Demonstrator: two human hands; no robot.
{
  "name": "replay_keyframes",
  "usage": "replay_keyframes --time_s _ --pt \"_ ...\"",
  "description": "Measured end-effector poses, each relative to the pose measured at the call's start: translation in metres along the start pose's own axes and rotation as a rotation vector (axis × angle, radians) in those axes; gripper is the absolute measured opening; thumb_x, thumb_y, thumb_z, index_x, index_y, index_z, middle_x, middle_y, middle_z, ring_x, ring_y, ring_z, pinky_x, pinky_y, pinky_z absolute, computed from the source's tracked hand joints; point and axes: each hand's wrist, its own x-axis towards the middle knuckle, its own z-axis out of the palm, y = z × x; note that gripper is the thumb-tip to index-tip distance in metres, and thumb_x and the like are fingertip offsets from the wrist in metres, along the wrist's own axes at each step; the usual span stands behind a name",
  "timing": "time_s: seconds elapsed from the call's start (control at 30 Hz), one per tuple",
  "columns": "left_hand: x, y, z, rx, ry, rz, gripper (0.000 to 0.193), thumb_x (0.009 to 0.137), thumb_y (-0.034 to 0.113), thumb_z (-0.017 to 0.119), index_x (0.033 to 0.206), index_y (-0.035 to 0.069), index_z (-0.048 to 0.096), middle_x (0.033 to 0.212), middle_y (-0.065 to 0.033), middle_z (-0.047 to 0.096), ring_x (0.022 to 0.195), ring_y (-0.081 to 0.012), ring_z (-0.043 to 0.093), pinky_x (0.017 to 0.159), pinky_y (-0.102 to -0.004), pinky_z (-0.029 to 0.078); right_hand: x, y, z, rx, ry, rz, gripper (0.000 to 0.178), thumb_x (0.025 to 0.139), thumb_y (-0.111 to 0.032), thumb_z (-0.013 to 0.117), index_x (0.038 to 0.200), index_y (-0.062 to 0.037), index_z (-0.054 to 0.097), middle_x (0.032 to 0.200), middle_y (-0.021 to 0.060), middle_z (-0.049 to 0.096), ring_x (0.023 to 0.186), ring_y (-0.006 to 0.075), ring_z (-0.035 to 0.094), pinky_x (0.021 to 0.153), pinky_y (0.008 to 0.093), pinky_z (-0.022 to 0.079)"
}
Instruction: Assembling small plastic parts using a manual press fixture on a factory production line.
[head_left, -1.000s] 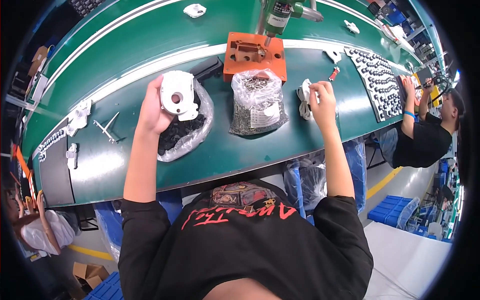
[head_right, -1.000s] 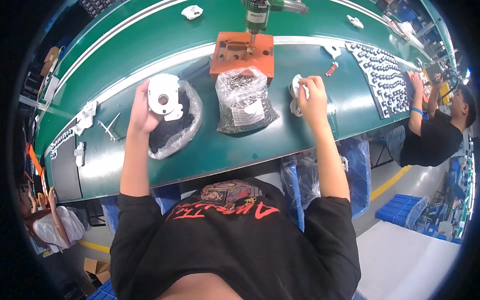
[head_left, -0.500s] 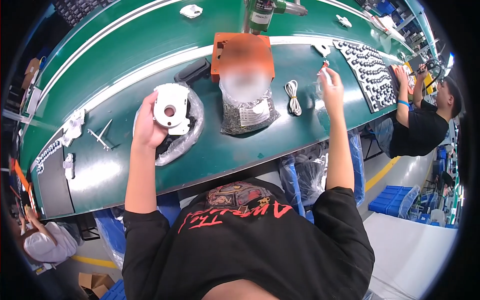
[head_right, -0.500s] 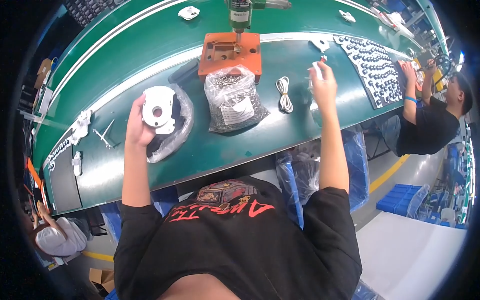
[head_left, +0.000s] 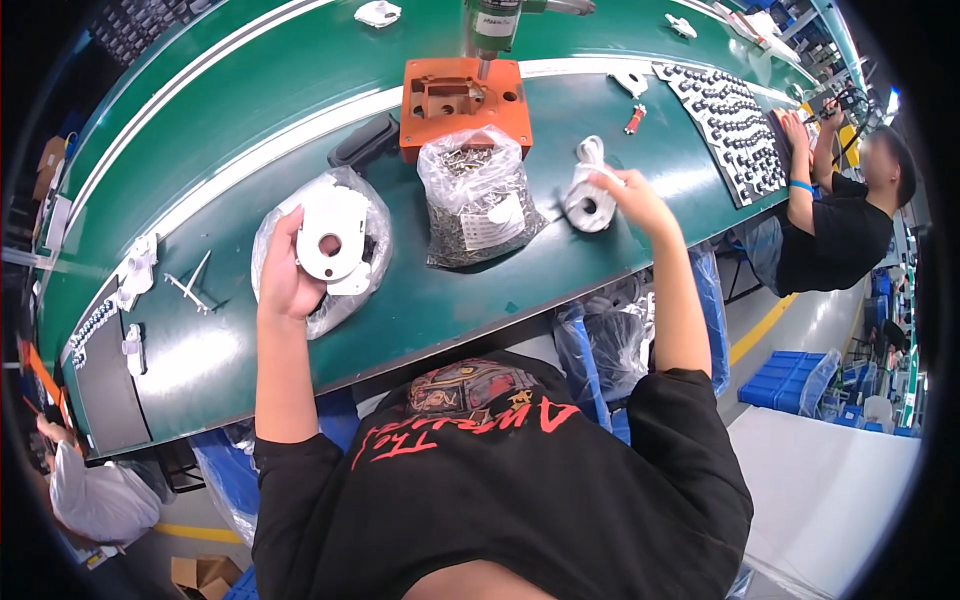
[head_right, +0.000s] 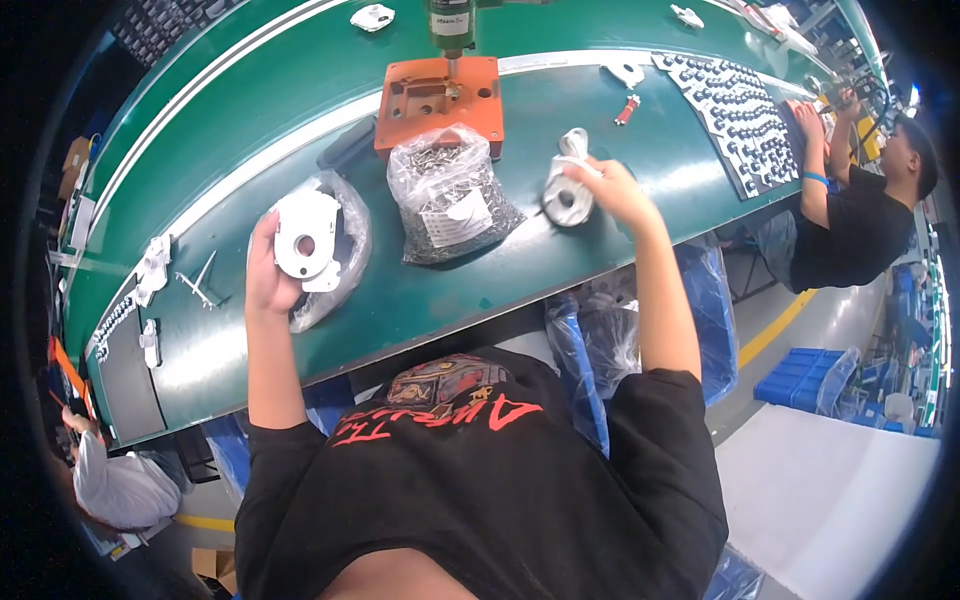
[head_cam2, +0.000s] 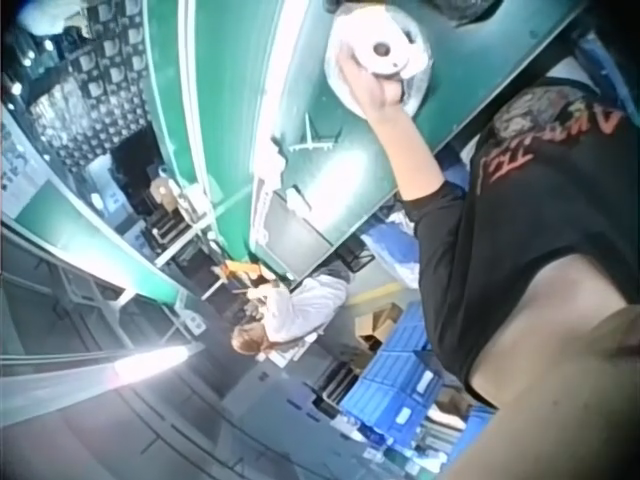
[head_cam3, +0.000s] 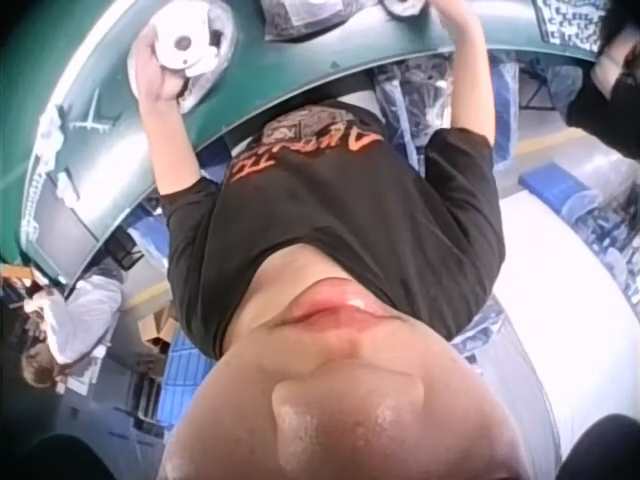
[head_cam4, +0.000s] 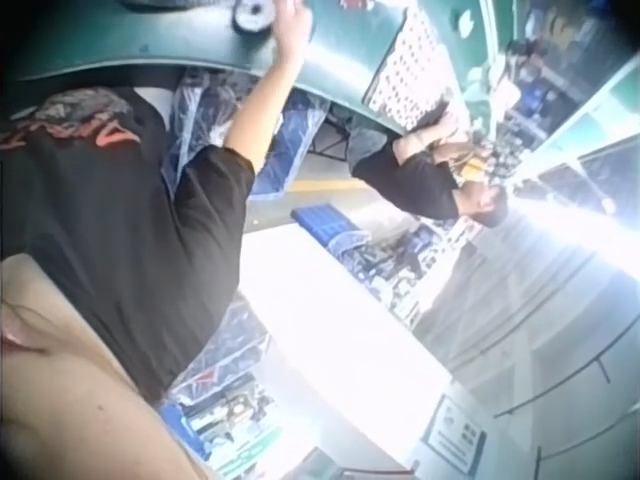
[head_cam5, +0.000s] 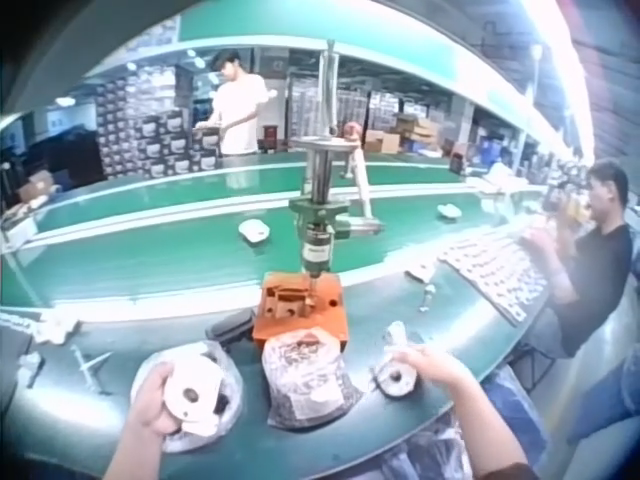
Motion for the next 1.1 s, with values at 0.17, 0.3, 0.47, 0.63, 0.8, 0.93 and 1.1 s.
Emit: replay_keyframes --time_s 0.17,0.3,0.47,0.63,0.8,0.93,1.1 --pt "-0.002 -0.003 -0.007 -0.048 -0.049 -0.004 0.039 0.092 0.029 0.042 0.117 0.000 0.050 0.110 -0.0120 0.059 0.098 -0.0226 0.060 0.084 -0.0371 0.051 0.040 0.035 -0.065 -0.357 0.396 -0.351 0.035 0.084 -0.024 0.059 0.105 0.0040 0.063 0.108 0.0062 0.060 0.091 0.0105 0.056 0.082 0.0228 0.041" --pt "-0.008 -0.012 -0.001 -0.074 -0.088 -0.002 0.042 0.094 0.031 0.038 0.120 0.000 0.047 0.115 -0.0130 0.057 0.104 -0.0239 0.057 0.089 -0.0384 0.048 0.005 -0.018 -0.035 0.318 0.254 -0.327 0.025 0.081 -0.015 0.061 0.099 0.0031 0.062 0.089 0.0053 0.062 0.082 0.0114 0.061 0.067 0.0214 0.047" --pt "-0.012 -0.036 0.045 -0.004 -0.159 0.020 0.038 0.096 0.028 0.035 0.120 0.000 0.046 0.113 -0.0123 0.057 0.102 -0.0217 0.057 0.087 -0.0361 0.049 -0.051 -0.071 0.048 0.658 -0.124 -0.274 0.016 0.079 -0.011 0.063 0.092 -0.0015 0.058 0.079 0.0051 0.062 0.063 0.0107 0.061 0.052 0.0220 0.048" --pt "-0.016 -0.065 0.092 0.123 -0.285 0.133 0.024 0.097 0.027 0.041 0.099 0.005 0.048 0.091 -0.0017 0.054 0.079 -0.0061 0.052 0.069 -0.0218 0.045 -0.080 -0.115 0.097 0.792 -0.291 -0.360 0.010 0.083 -0.008 0.058 0.091 -0.0009 0.057 0.091 0.0072 0.059 0.061 0.0093 0.055 0.042 0.0204 0.039" --pt "-0.020 -0.066 0.090 0.185 -0.257 0.208 0.022 0.097 0.027 0.041 0.095 0.006 0.048 0.080 0.0023 0.052 0.070 -0.0013 0.048 0.060 -0.0167 0.041 -0.069 -0.113 0.112 0.414 -0.163 -0.559 0.016 0.085 -0.006 0.054 0.099 0.0027 0.058 0.097 0.0032 0.052 0.089 0.0111 0.052 0.075 0.0229 0.042" --pt "-0.019 -0.064 0.081 0.182 -0.241 0.163 0.024 0.098 0.025 0.036 0.095 0.004 0.047 0.088 -0.0034 0.054 0.081 -0.0073 0.054 0.071 -0.0236 0.046 -0.072 -0.109 0.116 0.616 -0.246 -0.492 0.020 0.086 -0.007 0.052 0.101 0.0043 0.057 0.113 0.0049 0.046 0.105 0.0126 0.045 0.087 0.0246 0.037" --pt "-0.022 -0.067 0.078 0.167 -0.339 0.075 0.023 0.097 0.023 0.037 0.096 0.004 0.051 0.086 -0.0015 0.055 0.077 -0.0071 0.054 0.068 -0.0224 0.046 -0.070 -0.113 0.128 0.561 -0.266 -0.563 0.017 0.086 -0.011 0.058 0.097 0.0009 0.061 0.116 0.0050 0.044 0.103 0.0121 0.045 0.085 0.0242 0.037"
